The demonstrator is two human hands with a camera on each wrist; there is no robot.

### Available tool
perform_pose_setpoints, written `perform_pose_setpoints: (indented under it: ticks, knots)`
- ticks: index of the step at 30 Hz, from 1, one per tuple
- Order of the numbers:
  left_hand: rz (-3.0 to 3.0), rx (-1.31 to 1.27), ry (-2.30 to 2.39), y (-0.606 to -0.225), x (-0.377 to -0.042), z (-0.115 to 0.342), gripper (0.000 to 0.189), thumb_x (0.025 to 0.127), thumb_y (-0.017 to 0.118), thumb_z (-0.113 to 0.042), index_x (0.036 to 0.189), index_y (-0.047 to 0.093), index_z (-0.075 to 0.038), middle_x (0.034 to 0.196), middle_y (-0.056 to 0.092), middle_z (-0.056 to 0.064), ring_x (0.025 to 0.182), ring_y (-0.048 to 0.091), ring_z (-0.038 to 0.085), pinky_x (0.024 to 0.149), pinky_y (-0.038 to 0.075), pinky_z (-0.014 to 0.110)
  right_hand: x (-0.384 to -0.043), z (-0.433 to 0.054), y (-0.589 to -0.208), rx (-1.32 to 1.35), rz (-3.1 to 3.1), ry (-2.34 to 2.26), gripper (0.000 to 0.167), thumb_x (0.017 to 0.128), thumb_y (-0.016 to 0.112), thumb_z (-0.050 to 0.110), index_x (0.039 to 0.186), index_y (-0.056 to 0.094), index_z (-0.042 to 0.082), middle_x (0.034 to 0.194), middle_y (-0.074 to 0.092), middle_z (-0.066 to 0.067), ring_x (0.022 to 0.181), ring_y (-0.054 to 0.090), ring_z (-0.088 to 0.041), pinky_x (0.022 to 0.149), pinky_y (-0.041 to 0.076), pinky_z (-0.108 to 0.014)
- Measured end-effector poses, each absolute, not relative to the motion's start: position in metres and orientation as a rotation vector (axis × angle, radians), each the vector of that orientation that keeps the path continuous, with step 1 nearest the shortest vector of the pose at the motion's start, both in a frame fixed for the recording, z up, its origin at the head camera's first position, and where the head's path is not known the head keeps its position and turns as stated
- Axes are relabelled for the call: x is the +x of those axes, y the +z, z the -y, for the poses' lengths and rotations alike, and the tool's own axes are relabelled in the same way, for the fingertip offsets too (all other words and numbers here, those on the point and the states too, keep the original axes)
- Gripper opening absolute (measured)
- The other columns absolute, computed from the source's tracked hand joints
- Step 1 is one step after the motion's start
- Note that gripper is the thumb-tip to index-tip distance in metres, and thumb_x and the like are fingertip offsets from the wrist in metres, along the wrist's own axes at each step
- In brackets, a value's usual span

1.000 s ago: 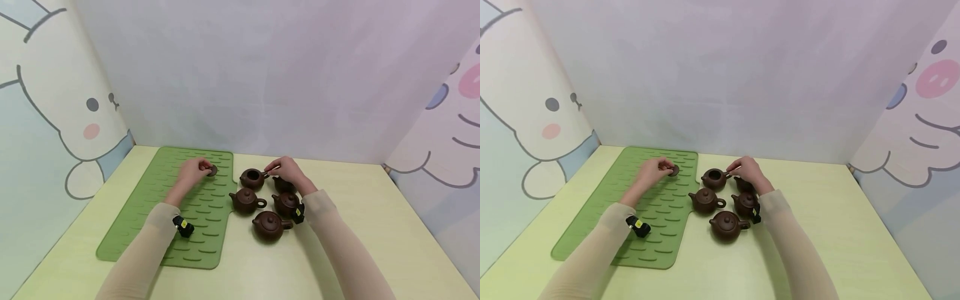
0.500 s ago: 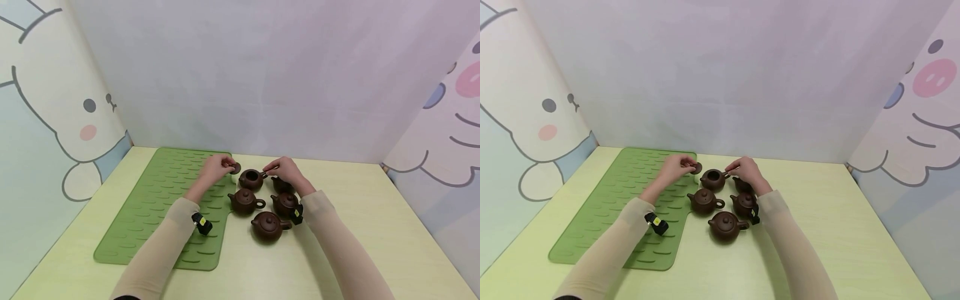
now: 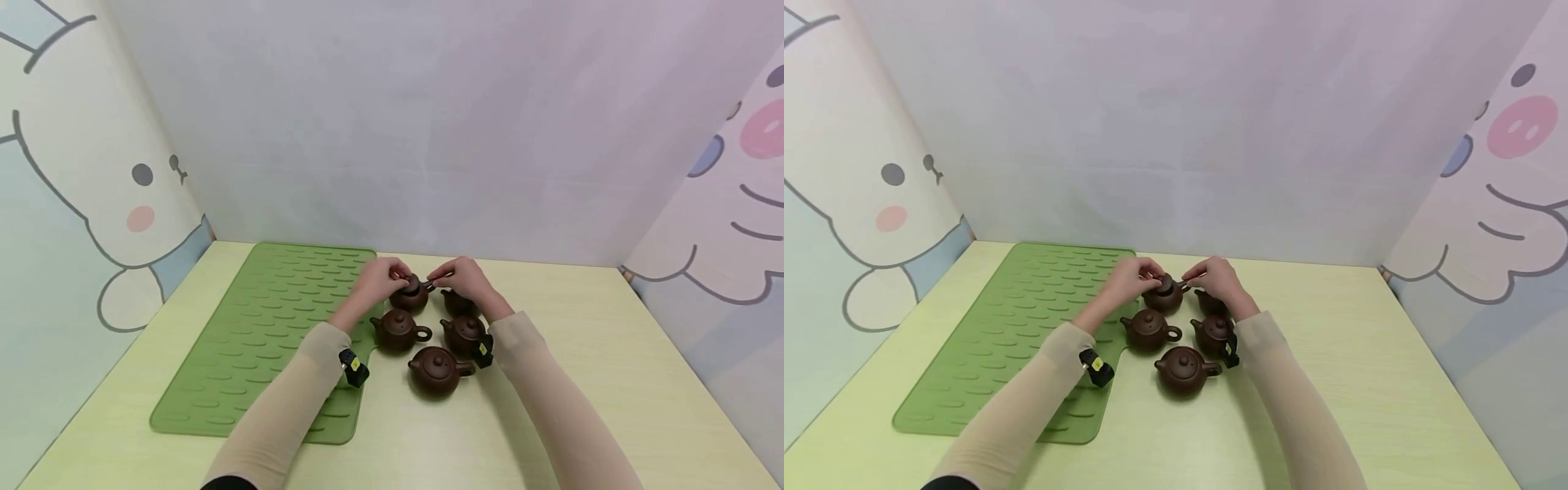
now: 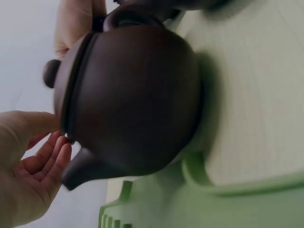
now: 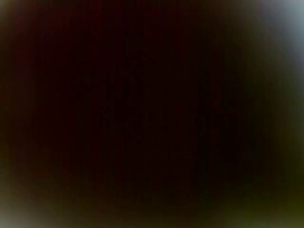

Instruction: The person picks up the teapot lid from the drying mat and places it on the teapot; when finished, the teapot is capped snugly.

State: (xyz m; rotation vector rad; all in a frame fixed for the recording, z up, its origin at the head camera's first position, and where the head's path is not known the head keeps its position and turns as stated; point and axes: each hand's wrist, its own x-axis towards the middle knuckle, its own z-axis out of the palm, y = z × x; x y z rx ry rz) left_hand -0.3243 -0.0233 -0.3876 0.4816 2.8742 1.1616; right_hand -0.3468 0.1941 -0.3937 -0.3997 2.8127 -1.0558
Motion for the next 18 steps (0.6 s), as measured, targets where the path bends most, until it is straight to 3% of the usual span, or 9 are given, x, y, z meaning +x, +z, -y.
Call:
perform_pose_setpoints:
  ticks: [7, 11, 18]
  knots:
    - [-2.876, 0.486, 1.104, -0.394, -0.327, 0.018, 0.01, 0.092, 0.072, -0.016, 0.102, 0.074, -0.015, 0.098, 0.073, 0.003, 0.088, 0.067, 0.017, 0.074, 0.055, 0.028, -0.347, -0.194, -0.394, -0.42, -2.826, -1.043, 0.015, 0.092, 0.071, 0.014, 0.104, 0.08, 0.014, 0.107, 0.077, -0.007, 0.1, 0.068, -0.023, 0.084, 0.056, -0.036]
    - [-2.847, 0.483, 1.161, -0.395, -0.327, 0.02, 0.012, 0.093, 0.071, -0.016, 0.104, 0.073, -0.013, 0.101, 0.073, 0.005, 0.092, 0.067, 0.019, 0.076, 0.056, 0.029, -0.347, -0.2, -0.391, -0.478, -2.83, -1.031, 0.02, 0.094, 0.068, 0.015, 0.111, 0.076, 0.008, 0.113, 0.075, -0.011, 0.106, 0.068, -0.028, 0.09, 0.057, -0.041]
    - [-2.966, 0.591, 1.451, -0.377, -0.32, 0.062, 0.02, 0.098, 0.062, -0.017, 0.114, 0.07, -0.007, 0.111, 0.073, 0.009, 0.106, 0.067, 0.025, 0.095, 0.055, 0.039, -0.332, -0.243, -0.373, -0.501, -3.006, -1.096, 0.033, 0.099, 0.061, 0.014, 0.129, 0.064, 0.0, 0.132, 0.063, -0.023, 0.121, 0.061, -0.041, 0.103, 0.05, -0.054]
